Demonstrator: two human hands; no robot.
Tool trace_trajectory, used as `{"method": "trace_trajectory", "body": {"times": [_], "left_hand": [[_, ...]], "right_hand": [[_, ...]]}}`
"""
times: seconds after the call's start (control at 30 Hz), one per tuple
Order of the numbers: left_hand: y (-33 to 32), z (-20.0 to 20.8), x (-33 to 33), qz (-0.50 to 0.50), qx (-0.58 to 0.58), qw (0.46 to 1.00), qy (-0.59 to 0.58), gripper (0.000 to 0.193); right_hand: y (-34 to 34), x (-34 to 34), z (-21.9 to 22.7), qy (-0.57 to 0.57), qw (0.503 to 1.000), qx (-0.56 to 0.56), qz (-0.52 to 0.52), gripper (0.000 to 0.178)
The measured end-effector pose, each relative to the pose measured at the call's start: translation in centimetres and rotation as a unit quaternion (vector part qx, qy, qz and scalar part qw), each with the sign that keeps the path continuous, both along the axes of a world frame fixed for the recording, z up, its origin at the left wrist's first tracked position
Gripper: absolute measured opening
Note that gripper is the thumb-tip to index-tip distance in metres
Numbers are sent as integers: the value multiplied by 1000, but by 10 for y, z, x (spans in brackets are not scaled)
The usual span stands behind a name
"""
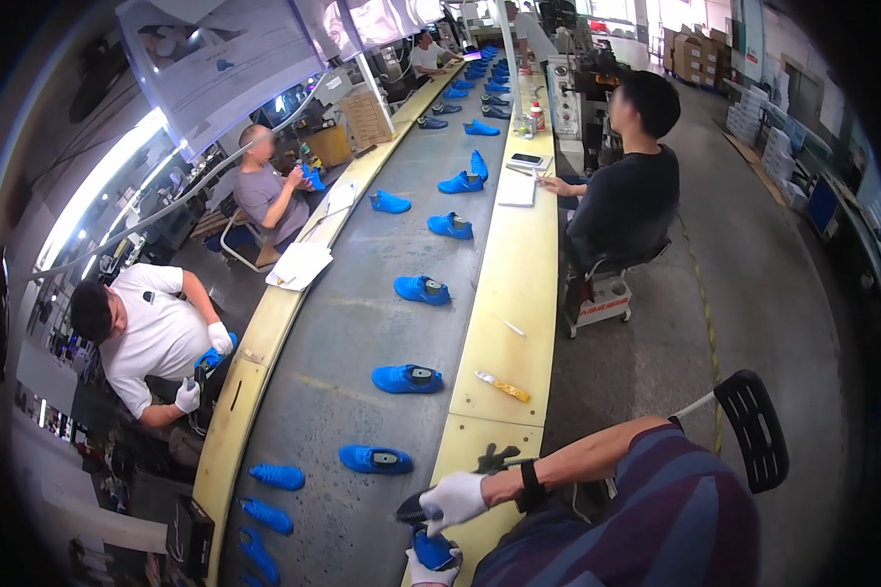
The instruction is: Insert shoe lasts and component parts into blue shoe uppers on a conveyor assembly line.
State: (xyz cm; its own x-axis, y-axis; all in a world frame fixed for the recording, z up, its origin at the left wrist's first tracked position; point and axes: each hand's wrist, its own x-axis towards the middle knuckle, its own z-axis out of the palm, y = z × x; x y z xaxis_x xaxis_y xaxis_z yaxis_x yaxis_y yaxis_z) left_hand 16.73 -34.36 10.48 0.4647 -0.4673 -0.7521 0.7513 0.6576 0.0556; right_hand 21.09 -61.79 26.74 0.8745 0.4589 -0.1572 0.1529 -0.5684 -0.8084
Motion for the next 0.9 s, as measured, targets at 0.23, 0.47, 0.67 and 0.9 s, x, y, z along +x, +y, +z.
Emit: {"method": "trace_trajectory", "body": {"times": [0.23, 0.47, 0.67, 0.9], "left_hand": [[-15, -6, 12, -37, 45, 997, 41, 67], [28, 54, -34, -122, 90, 978, -142, 57], [80, 36, -43, 49, 19, 996, -72, 62], [188, 15, -1, 255, -40, 966, -25, 86]], "right_hand": [[33, 3, 13, 54, 996, -72, 9, 48], [15, 35, -44, 76, 985, -151, -32, 50], [-34, 43, -201, 61, 980, -185, -28, 45], [4, 76, -162, 95, 954, -269, -91, 49]]}}
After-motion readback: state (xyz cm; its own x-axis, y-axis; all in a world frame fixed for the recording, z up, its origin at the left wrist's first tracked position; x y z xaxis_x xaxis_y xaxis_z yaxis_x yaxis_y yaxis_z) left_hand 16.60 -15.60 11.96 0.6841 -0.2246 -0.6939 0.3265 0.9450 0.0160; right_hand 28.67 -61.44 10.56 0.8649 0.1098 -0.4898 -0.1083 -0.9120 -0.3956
